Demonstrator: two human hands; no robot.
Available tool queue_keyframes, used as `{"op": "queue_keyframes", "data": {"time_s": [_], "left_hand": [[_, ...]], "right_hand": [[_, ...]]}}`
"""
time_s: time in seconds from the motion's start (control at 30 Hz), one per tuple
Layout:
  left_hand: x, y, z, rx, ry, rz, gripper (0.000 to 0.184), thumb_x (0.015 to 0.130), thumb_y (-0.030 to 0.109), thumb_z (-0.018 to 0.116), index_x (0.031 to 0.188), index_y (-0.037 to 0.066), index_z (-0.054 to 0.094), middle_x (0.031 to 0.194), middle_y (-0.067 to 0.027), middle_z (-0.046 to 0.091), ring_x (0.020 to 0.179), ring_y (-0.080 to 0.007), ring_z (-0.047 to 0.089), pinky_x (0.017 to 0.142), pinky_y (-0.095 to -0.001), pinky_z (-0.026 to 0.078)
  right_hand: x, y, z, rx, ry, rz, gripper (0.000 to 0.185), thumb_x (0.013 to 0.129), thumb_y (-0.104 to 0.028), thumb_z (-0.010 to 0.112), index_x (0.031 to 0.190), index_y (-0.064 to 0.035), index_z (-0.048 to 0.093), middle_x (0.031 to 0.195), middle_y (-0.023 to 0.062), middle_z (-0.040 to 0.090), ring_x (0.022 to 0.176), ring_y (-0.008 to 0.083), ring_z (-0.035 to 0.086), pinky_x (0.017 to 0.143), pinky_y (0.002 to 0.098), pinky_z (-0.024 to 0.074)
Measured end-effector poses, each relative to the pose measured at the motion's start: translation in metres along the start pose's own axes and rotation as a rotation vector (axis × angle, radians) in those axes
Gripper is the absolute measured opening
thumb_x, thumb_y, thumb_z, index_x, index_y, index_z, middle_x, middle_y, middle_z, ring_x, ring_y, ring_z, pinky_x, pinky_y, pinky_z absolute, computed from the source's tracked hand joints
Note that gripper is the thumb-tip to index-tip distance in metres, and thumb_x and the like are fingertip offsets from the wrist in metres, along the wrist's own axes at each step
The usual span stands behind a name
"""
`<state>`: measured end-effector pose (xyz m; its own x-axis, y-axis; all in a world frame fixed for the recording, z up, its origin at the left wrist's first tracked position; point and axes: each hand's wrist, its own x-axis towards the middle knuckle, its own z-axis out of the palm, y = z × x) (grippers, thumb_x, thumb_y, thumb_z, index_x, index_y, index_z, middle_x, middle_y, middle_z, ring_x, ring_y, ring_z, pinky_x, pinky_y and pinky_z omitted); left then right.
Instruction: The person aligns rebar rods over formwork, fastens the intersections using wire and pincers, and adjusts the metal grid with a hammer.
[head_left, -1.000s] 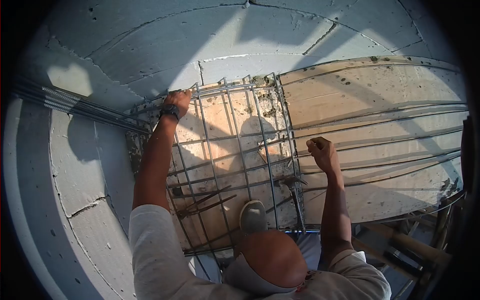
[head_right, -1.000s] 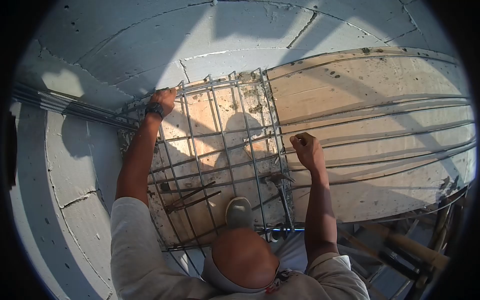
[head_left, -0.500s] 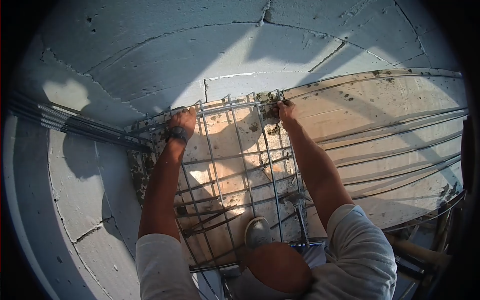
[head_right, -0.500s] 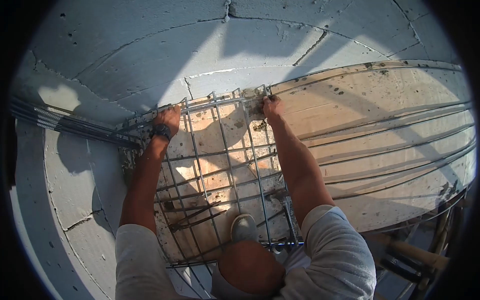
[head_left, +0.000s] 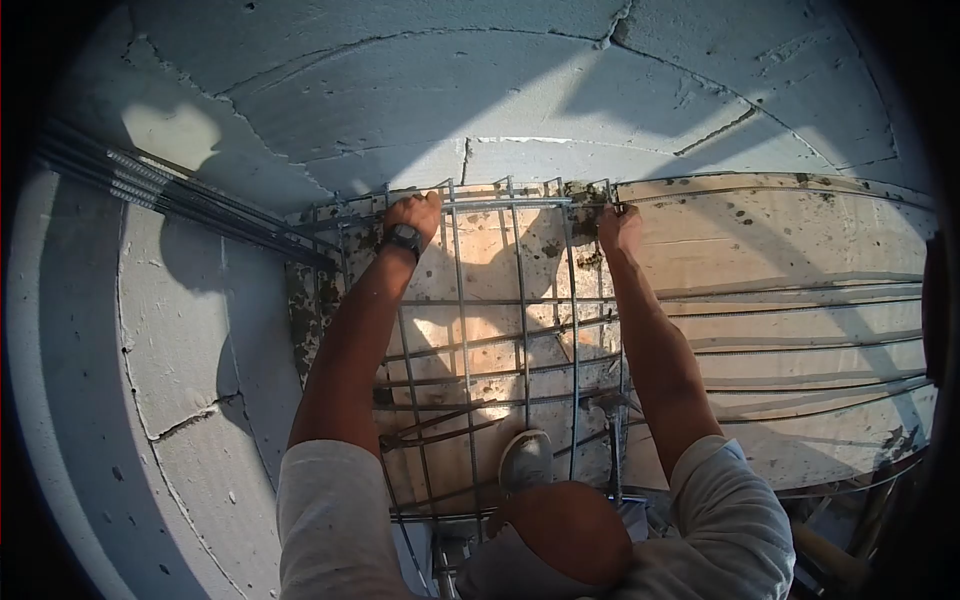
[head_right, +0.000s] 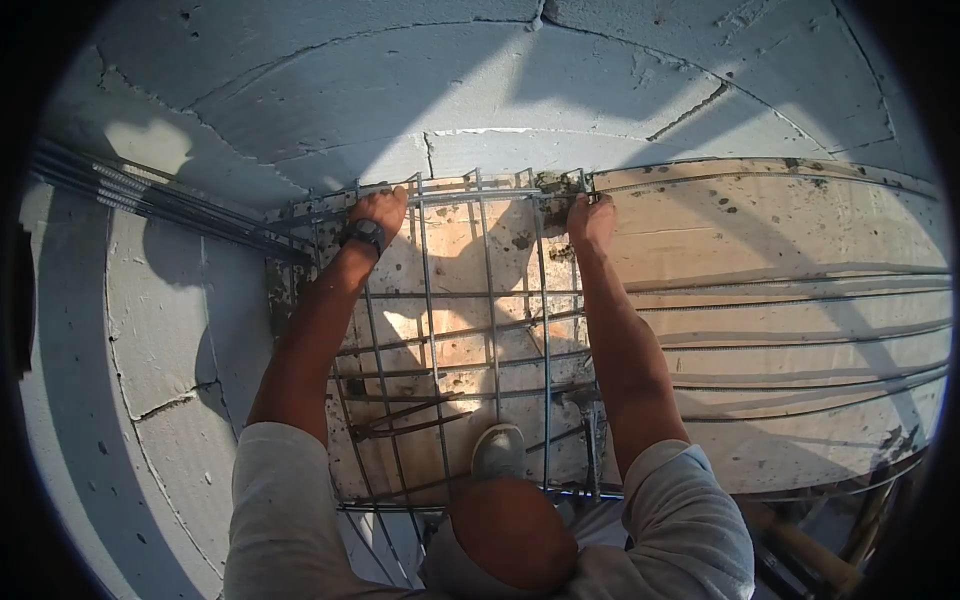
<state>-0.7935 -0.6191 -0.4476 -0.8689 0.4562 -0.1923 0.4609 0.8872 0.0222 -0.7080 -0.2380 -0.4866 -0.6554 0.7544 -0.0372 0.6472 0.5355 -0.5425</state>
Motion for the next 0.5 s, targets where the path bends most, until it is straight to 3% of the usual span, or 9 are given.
{"op": "queue_keyframes", "data": {"time_s": [0.1, 0.17, 0.23, 0.27, 0.37, 0.5], "left_hand": [[0.003, -0.004, 0.013, -0.028, 0.014, -0.019, 0.018, 0.097, 0.011, 0.046, 0.106, 0.004, 0.060, 0.097, -0.0198, 0.074, 0.091, -0.0344, 0.074, 0.074, -0.0450, 0.060], [0.005, -0.005, 0.021, -0.039, 0.022, -0.010, 0.019, 0.097, 0.011, 0.046, 0.107, 0.004, 0.060, 0.097, -0.0196, 0.074, 0.091, -0.0350, 0.074, 0.074, -0.0452, 0.061], [-0.002, 0.002, 0.008, 0.021, 0.019, 0.010, 0.019, 0.097, 0.012, 0.046, 0.106, 0.005, 0.061, 0.096, -0.0194, 0.075, 0.090, -0.0345, 0.074, 0.072, -0.0444, 0.060], [-0.003, 0.004, 0.004, 0.019, 0.025, -0.012, 0.018, 0.097, 0.012, 0.047, 0.106, 0.005, 0.061, 0.096, -0.0194, 0.075, 0.090, -0.0342, 0.074, 0.072, -0.0440, 0.060], [-0.003, 0.004, 0.001, 0.007, 0.023, -0.030, 0.016, 0.095, 0.012, 0.049, 0.103, 0.005, 0.061, 0.092, -0.0191, 0.075, 0.089, -0.0336, 0.075, 0.071, -0.0428, 0.060], [-0.002, 0.008, 0.002, -0.004, 0.024, -0.035, 0.015, 0.095, 0.013, 0.050, 0.102, 0.005, 0.061, 0.091, -0.0183, 0.075, 0.088, -0.0325, 0.075, 0.075, -0.0446, 0.060]], "right_hand": [[-0.077, -0.074, -0.024, -0.071, 0.230, -0.636, 0.052, 0.089, -0.025, 0.066, 0.133, -0.0013, 0.054, 0.130, 0.0232, 0.057, 0.121, 0.0406, 0.054, 0.104, 0.0527, 0.0414], [-0.091, -0.093, -0.008, -0.104, -0.110, -0.873, 0.068, 0.088, -0.029, 0.066, 0.146, -0.0026, 0.042, 0.144, 0.0253, 0.043, 0.138, 0.0409, 0.036, 0.116, 0.0538, 0.0271], [-0.096, -0.102, 0.017, -0.140, -0.225, -1.038, 0.078, 0.088, -0.031, 0.066, 0.152, -0.0020, 0.033, 0.142, 0.0271, 0.044, 0.140, 0.0416, 0.036, 0.118, 0.0547, 0.0253], [-0.099, -0.105, 0.026, -0.212, -0.307, -1.007, 0.089, 0.086, -0.034, 0.067, 0.157, -0.0004, 0.024, 0.143, 0.0280, 0.044, 0.142, 0.0420, 0.033, 0.121, 0.0539, 0.0197], [-0.110, -0.100, 0.050, -0.279, -0.131, -0.977, 0.095, 0.085, -0.035, 0.066, 0.158, 0.0011, 0.018, 0.147, 0.0286, 0.039, 0.146, 0.0414, 0.029, 0.123, 0.0541, 0.0159], [-0.107, -0.102, 0.040, -0.378, -0.256, -0.963, 0.093, 0.086, -0.034, 0.062, 0.159, -0.0038, 0.013, 0.153, 0.0243, 0.033, 0.148, 0.0410, 0.025, 0.124, 0.0558, 0.0130]]}}
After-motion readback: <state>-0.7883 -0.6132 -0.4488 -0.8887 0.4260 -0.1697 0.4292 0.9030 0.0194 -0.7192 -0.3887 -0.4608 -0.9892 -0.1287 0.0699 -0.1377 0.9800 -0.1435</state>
